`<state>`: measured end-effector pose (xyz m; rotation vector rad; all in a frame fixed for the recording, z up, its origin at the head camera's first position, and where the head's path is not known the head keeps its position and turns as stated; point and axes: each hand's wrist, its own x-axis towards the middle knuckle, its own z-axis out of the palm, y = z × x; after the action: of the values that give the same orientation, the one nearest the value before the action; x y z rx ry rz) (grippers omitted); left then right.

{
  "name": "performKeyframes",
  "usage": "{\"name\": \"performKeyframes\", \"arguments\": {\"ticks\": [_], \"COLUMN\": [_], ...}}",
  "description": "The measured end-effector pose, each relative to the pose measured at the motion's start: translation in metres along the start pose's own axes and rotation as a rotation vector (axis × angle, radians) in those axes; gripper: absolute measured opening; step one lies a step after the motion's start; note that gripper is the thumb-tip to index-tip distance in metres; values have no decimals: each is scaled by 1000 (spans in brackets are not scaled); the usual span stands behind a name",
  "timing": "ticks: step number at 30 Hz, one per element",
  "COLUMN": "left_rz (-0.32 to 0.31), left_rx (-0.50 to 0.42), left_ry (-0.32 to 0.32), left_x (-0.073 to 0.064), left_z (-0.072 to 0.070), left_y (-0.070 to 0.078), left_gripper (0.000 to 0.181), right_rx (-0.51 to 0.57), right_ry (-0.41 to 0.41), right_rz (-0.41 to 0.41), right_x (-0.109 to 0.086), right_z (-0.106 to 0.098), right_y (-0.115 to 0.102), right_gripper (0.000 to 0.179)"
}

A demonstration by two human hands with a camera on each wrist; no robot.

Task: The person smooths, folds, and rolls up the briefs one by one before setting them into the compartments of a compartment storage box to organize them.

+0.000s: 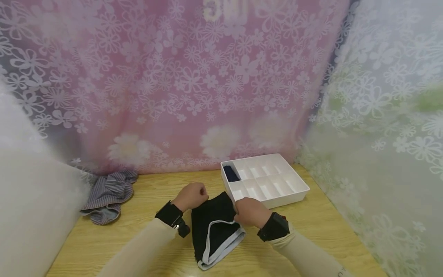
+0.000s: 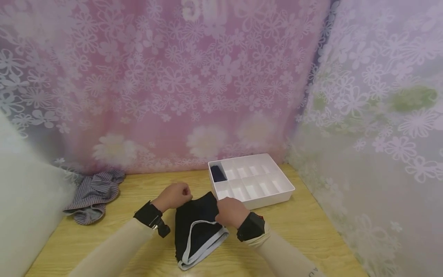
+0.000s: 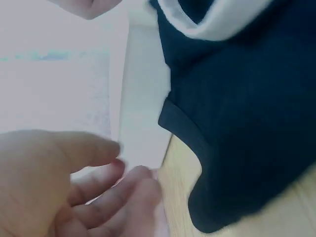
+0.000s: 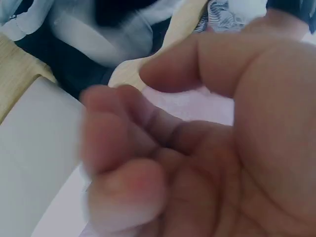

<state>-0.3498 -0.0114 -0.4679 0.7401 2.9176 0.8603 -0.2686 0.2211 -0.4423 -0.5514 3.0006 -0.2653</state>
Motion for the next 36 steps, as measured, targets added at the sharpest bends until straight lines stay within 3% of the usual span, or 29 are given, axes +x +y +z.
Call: {"name": "performKeyframes", "arguments": {"ticks": [4, 7, 13, 16, 20, 23, 26, 28, 32, 36], "left_rz": [34, 59, 82, 93, 58, 22, -1, -8, -12, -4], "left_rx": [48, 87, 207, 251, 262, 262, 278, 295, 296, 271], "left_ry": [-98, -127, -138, -144, -140, -142, -147, -149, -161, -206], "left_x": [-17, -27, -43, -50, -57, -60, -63, -65, -64, -61], "left_z": [6, 14, 29, 34, 34, 32, 30, 29, 26, 15], "left_y": [-10, -14, -20, -25, -32, -37, -41, -43, -49, -60], "left_gripper": [7, 13, 41, 58, 76, 81, 82, 82, 84, 84], "right_rx": [-17, -40, -100, -110, -153, -183, -165, -124, -80, -126], "right_ry": [156, 177, -31, -117, -120, -109, -157, -202, -234, -209], "right_rz": [-120, -259, -519, -570, -501, -357, -198, -124, -75, -87], "right_x": [7, 17, 37, 39, 37, 37, 37, 37, 31, 23], "right_z": [-2, 2, 42, 60, 71, 74, 77, 82, 86, 86], "right_y": [-5, -13, -22, -21, -18, -15, -14, -13, -18, -34], "right_gripper": [23, 9, 26, 24, 16, 44, 79, 89, 84, 83]}}
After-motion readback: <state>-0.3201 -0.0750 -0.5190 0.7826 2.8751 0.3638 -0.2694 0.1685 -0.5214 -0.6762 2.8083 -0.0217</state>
